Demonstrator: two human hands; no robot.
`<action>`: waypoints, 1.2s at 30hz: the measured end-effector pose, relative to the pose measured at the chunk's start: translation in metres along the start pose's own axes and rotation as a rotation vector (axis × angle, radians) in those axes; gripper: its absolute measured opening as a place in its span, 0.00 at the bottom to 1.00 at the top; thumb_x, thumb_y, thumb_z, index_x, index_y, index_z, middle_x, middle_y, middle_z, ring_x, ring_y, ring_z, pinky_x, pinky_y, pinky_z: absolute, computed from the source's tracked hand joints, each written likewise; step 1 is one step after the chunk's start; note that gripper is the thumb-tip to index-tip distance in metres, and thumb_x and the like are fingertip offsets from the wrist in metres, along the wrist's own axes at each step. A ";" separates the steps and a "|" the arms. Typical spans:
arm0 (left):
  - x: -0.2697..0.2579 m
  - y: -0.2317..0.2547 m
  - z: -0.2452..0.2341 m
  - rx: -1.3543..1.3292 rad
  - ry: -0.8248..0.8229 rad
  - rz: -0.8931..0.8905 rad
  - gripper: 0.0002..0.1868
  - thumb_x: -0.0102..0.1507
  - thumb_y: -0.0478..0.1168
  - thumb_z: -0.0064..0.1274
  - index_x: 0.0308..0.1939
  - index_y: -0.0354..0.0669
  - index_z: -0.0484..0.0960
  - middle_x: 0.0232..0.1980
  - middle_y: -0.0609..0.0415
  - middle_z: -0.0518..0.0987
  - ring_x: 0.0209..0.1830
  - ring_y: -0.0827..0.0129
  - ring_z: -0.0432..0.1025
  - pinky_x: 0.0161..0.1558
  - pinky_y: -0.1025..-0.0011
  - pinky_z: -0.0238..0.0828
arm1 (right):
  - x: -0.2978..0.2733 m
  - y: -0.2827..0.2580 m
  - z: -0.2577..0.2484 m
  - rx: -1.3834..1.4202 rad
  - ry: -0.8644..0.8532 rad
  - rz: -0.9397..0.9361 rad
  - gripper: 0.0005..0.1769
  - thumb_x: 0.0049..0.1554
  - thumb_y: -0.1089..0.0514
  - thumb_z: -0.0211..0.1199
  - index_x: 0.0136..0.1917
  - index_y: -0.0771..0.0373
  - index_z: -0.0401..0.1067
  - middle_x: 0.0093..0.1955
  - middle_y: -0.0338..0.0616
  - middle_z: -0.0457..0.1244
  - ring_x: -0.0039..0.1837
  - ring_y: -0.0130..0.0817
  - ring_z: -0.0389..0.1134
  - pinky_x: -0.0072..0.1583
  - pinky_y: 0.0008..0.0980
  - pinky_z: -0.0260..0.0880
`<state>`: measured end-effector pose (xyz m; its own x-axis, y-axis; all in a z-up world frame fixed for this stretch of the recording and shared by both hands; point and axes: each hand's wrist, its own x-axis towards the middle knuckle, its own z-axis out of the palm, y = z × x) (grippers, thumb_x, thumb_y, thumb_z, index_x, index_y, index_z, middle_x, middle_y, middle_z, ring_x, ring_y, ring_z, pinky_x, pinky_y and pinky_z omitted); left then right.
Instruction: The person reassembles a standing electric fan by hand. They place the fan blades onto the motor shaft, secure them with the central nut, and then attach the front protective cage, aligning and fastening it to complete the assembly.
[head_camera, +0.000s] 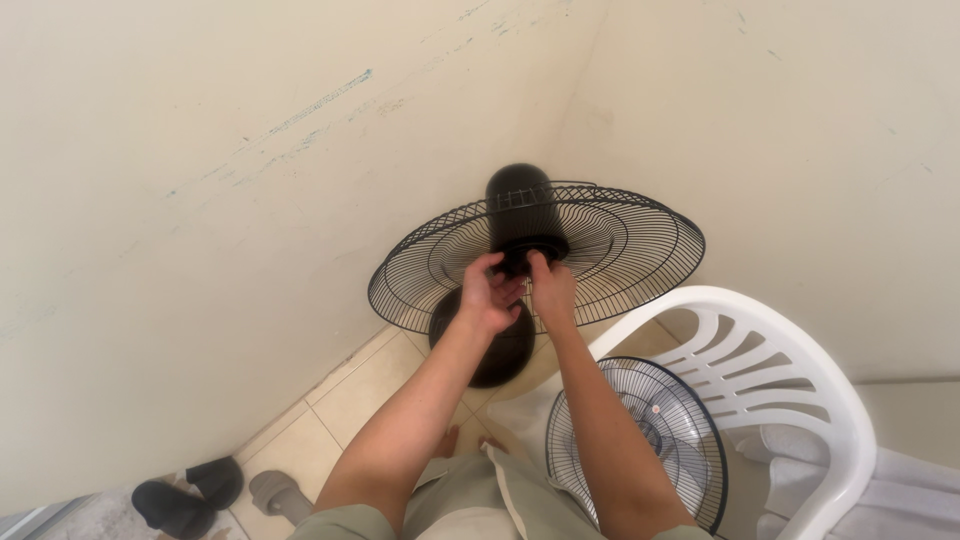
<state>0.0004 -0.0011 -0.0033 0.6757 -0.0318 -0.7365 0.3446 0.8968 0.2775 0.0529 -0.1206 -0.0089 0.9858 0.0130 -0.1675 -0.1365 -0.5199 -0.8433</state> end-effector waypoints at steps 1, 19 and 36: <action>0.000 0.001 0.000 -0.001 0.002 0.000 0.40 0.52 0.57 0.57 0.63 0.41 0.68 0.52 0.49 0.77 0.59 0.60 0.66 0.68 0.57 0.45 | 0.000 -0.002 -0.001 0.038 -0.011 -0.019 0.34 0.57 0.37 0.55 0.44 0.76 0.75 0.39 0.65 0.67 0.45 0.57 0.69 0.52 0.48 0.67; 0.020 -0.016 -0.015 -0.131 -0.030 0.040 0.32 0.54 0.56 0.54 0.60 0.50 0.71 0.57 0.48 0.78 0.62 0.61 0.68 0.63 0.61 0.51 | -0.003 0.013 0.000 0.520 -0.183 0.174 0.32 0.59 0.37 0.57 0.42 0.73 0.74 0.27 0.46 0.61 0.27 0.33 0.58 0.29 0.33 0.55; 0.044 -0.131 -0.038 0.129 0.016 -0.207 0.10 0.63 0.43 0.52 0.48 0.55 0.74 0.41 0.63 0.78 0.40 0.68 0.67 0.43 0.66 0.63 | -0.105 0.143 -0.048 0.736 0.121 0.287 0.11 0.59 0.58 0.59 0.47 0.68 0.78 0.31 0.38 0.63 0.31 0.26 0.60 0.33 0.25 0.58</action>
<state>-0.0396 -0.1028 -0.0956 0.5720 -0.2014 -0.7952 0.5559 0.8080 0.1952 -0.0655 -0.2373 -0.0868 0.9006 -0.1504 -0.4079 -0.3743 0.2091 -0.9034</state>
